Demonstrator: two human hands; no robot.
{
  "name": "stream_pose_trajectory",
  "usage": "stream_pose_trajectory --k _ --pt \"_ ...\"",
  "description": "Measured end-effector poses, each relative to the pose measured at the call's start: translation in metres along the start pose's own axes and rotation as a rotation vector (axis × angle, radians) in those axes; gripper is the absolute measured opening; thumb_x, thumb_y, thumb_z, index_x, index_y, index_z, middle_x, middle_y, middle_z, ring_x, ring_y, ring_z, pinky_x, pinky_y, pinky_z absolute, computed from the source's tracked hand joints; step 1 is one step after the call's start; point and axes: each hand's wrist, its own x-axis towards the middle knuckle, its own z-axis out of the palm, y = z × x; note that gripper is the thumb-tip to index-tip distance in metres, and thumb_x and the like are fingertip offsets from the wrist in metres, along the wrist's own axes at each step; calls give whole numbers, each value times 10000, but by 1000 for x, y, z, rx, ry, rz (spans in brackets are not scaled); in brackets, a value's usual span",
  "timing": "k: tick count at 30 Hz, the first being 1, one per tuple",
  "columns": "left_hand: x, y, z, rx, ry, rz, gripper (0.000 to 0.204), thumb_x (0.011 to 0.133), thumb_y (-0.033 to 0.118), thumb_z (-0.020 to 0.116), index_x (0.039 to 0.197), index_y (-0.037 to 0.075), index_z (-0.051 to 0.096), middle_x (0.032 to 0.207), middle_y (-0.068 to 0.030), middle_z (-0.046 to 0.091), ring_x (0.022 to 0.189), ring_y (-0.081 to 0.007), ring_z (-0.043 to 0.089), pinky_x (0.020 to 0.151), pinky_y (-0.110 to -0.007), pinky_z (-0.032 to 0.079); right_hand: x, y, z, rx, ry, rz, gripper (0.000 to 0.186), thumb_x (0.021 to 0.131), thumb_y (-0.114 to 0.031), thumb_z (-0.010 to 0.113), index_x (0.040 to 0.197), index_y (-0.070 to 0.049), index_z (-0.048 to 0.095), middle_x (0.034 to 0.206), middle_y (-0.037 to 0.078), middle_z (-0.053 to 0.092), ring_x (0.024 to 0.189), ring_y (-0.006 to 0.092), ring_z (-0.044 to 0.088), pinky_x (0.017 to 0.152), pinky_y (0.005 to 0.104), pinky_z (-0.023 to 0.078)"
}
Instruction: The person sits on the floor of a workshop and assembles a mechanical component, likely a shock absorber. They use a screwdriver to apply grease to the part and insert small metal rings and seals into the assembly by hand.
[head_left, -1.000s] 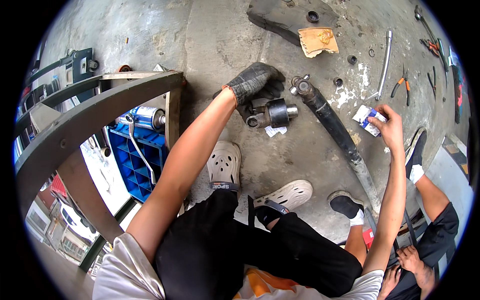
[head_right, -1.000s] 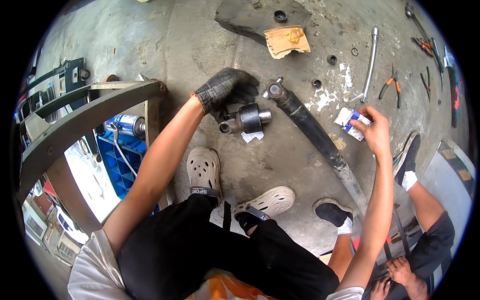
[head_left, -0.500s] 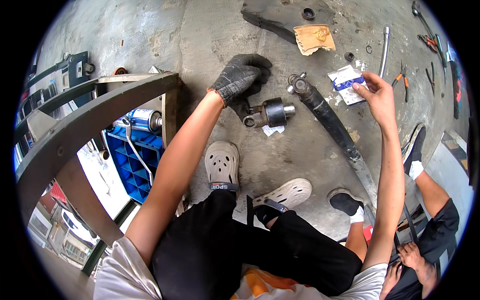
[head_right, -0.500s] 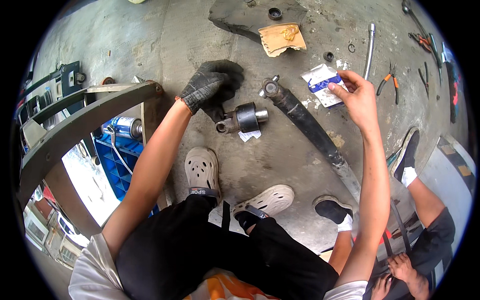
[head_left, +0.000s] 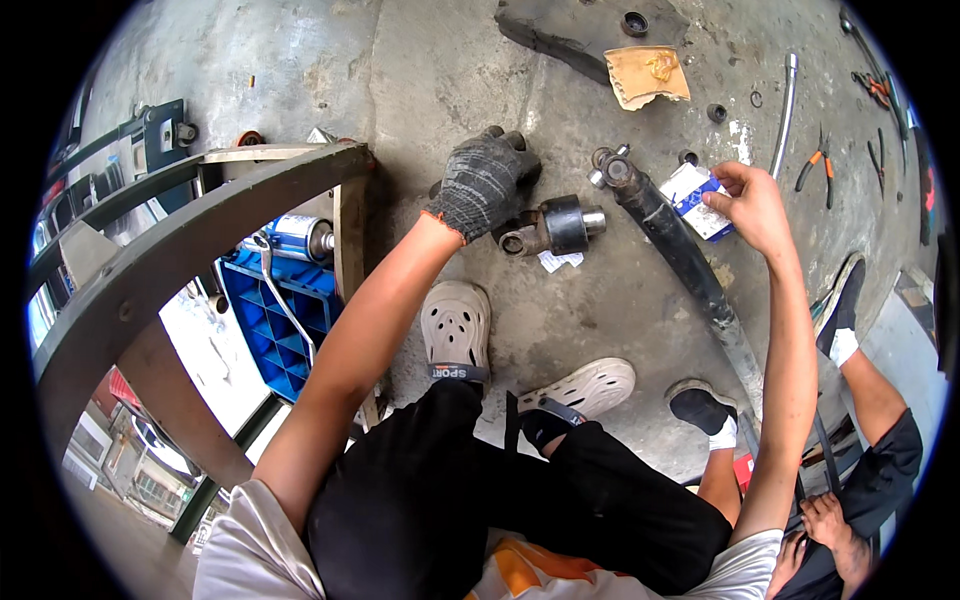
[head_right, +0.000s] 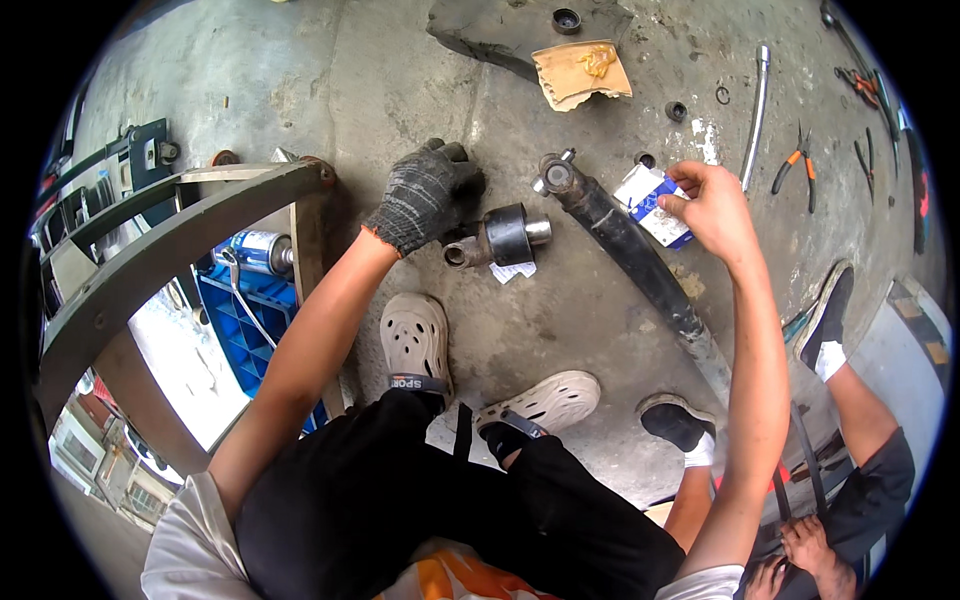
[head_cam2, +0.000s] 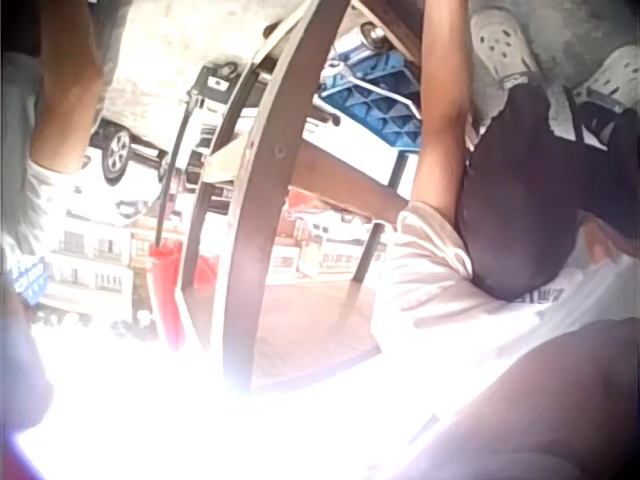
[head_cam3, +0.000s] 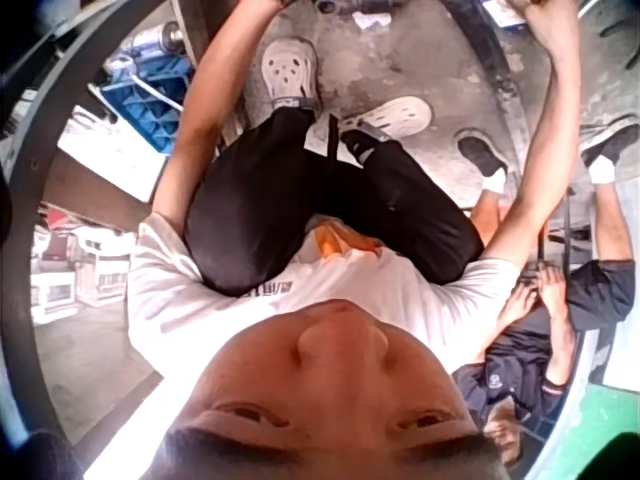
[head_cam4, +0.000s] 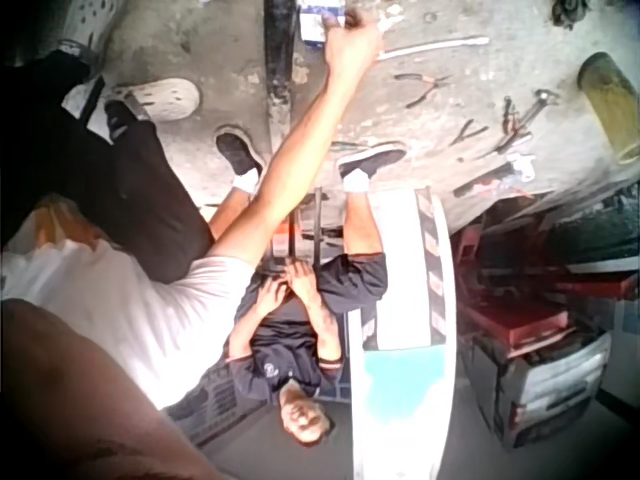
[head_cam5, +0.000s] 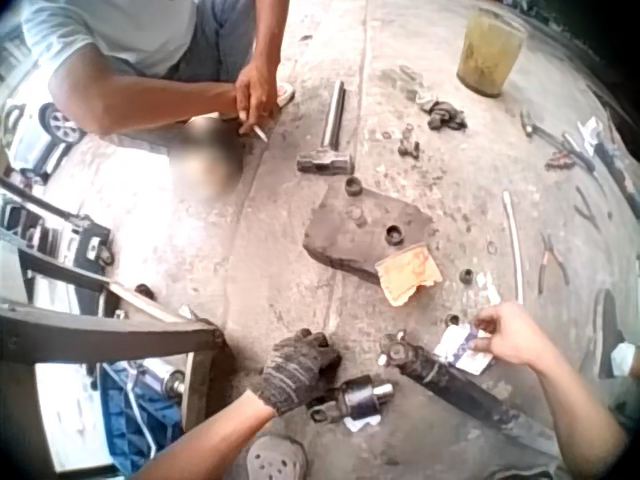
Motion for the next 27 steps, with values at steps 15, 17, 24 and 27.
stream_pose_trajectory --k 15,17,24,27 --pt "30 62 -5 -166 35 37 289 778 342 678 834 62 719 881 -163 614 894 -345 582 800 -451 477 41 -24 24 215 117 -89 323 814 -125 744 1101 15 695 962 143 736 857 183 692 786 302 524" --pt "31 62 -3 -160 31 35 300 788 356 675 819 61 715 870 -164 608 883 -345 578 794 -454 473 42 -23 25 241 89 -83 326 823 -126 742 1110 21 689 981 146 734 876 179 687 798 299 518" --pt "32 59 7 -168 74 46 310 803 370 675 802 61 705 857 -161 607 874 -344 573 787 -450 470 48 -8 24 322 94 -95 337 838 -122 737 1129 37 675 1013 154 727 888 175 677 804 301 513" --pt "33 58 7 -169 70 58 308 804 363 677 799 56 701 851 -160 610 864 -349 575 784 -453 468 47 -11 20 325 77 -104 346 838 -120 737 1139 37 671 1014 155 727 891 175 677 803 300 513"
